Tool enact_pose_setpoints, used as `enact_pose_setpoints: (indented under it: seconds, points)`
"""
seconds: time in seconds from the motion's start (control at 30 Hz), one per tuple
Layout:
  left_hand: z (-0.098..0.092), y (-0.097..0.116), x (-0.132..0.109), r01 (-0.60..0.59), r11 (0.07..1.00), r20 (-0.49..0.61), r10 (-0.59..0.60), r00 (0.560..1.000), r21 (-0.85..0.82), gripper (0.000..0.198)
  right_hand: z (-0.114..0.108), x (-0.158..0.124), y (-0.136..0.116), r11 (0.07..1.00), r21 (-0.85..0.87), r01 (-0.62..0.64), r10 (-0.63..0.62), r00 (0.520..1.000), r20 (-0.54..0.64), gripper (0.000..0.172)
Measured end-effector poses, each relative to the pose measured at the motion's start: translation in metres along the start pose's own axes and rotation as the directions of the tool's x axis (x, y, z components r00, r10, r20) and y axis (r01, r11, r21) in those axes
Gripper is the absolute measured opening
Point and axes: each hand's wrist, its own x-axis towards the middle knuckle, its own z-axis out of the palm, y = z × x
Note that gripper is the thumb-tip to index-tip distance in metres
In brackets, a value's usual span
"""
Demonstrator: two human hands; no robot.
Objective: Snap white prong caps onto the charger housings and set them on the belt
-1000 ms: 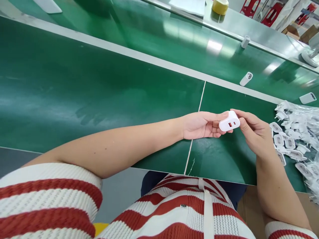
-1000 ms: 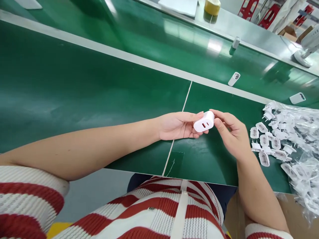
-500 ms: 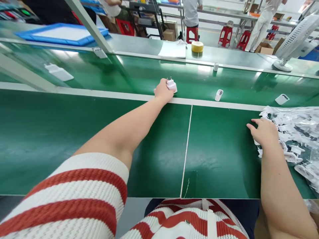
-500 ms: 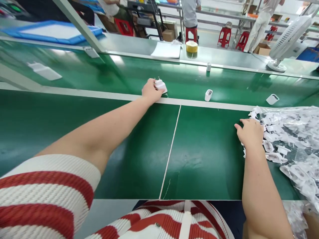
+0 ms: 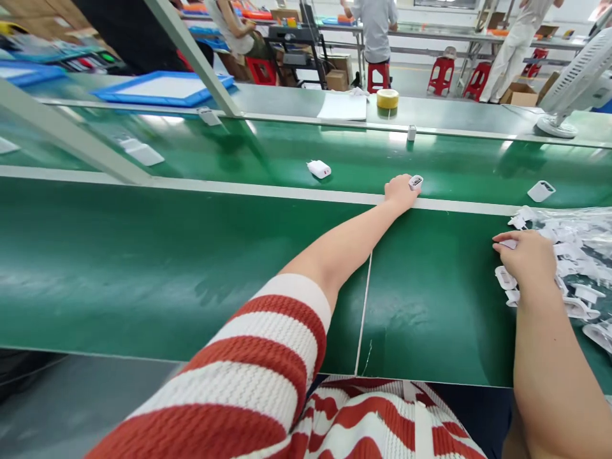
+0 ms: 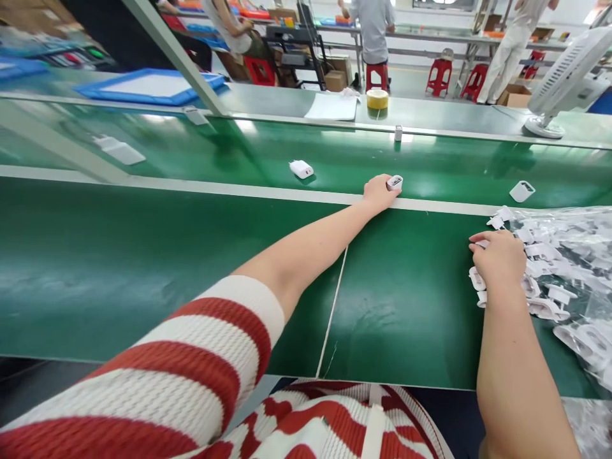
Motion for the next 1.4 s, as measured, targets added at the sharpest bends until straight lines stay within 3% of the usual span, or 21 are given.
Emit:
enact_pose_setpoints:
  seconds: [0.07,0.13,0.2,0.27,0.37,0.4,0.47,0.63,0.77,0.87,1.0,1.1,1.27,1.4]
  points:
    - [-0.007,-0.001,-0.015,-0.073,0.997,-0.008,0.073,0.997,-0.026,0.028,-0.003,-0.002,-0.007,0.991,0.137,-0.011,0.022,0.996,-0.081,0.008]
    - [-0.017,-0.003,-0.043,-0.150,0.986,0.016,0.152,0.988,-0.067,0.030,-0.004,-0.008,-0.020,0.969,0.248,0.004,0.026,0.993,-0.118,0.018]
    - [-0.029,-0.007,-0.084,-0.217,0.967,0.079,0.229,0.970,-0.138,0.030,-0.005,-0.018,-0.037,0.897,0.441,0.025,-0.007,0.999,-0.044,0.031]
    - [-0.039,-0.014,-0.130,-0.263,0.933,0.149,0.304,0.941,-0.244,0.028,-0.009,-0.032,-0.057,0.703,0.710,-0.024,-0.126,0.979,0.158,0.036]
    - [-0.048,-0.025,-0.191,-0.313,0.895,0.186,0.383,0.905,-0.317,0.025,-0.020,-0.052,-0.081,0.434,0.861,-0.267,-0.367,0.820,0.439,0.030]
    - [-0.049,-0.028,-0.206,-0.324,0.890,0.198,0.398,0.896,-0.321,0.024,-0.024,-0.057,-0.086,0.395,0.856,-0.334,-0.409,0.770,0.490,0.027]
    - [-0.049,-0.031,-0.226,-0.324,0.889,0.207,0.401,0.892,-0.324,0.027,-0.029,-0.065,-0.091,0.363,0.835,-0.413,-0.435,0.717,0.544,0.028]
    - [-0.044,-0.034,-0.231,-0.221,0.895,0.194,0.314,0.929,-0.387,0.053,-0.023,-0.073,-0.095,0.399,0.806,-0.437,-0.426,0.690,0.585,0.035]
    - [-0.047,-0.035,-0.225,-0.248,0.857,0.178,0.359,0.916,-0.452,0.027,-0.017,-0.083,-0.099,0.484,0.856,-0.180,-0.422,0.809,0.409,0.026]
    - [-0.050,-0.036,-0.224,-0.277,0.840,0.177,0.395,0.901,-0.467,0.024,-0.024,-0.093,-0.103,0.532,0.847,-0.007,-0.459,0.838,0.295,0.015]
    - [-0.051,-0.036,-0.224,-0.280,0.836,0.193,0.408,0.892,-0.472,0.023,-0.030,-0.099,-0.105,0.487,0.869,0.087,-0.546,0.807,0.225,0.012]
    - [-0.050,-0.036,-0.224,-0.290,0.834,0.178,0.411,0.894,-0.469,0.023,-0.027,-0.101,-0.104,0.514,0.822,0.247,-0.601,0.787,0.139,0.014]
    - [-0.048,-0.036,-0.223,-0.312,0.832,0.159,0.422,0.892,-0.458,0.022,-0.023,-0.103,-0.102,0.560,0.672,0.485,-0.705,0.705,0.079,0.040]
    - [-0.048,-0.036,-0.222,-0.301,0.839,0.167,0.411,0.896,-0.454,0.022,-0.026,-0.103,-0.100,0.563,0.459,0.688,-0.772,0.635,-0.006,0.027]
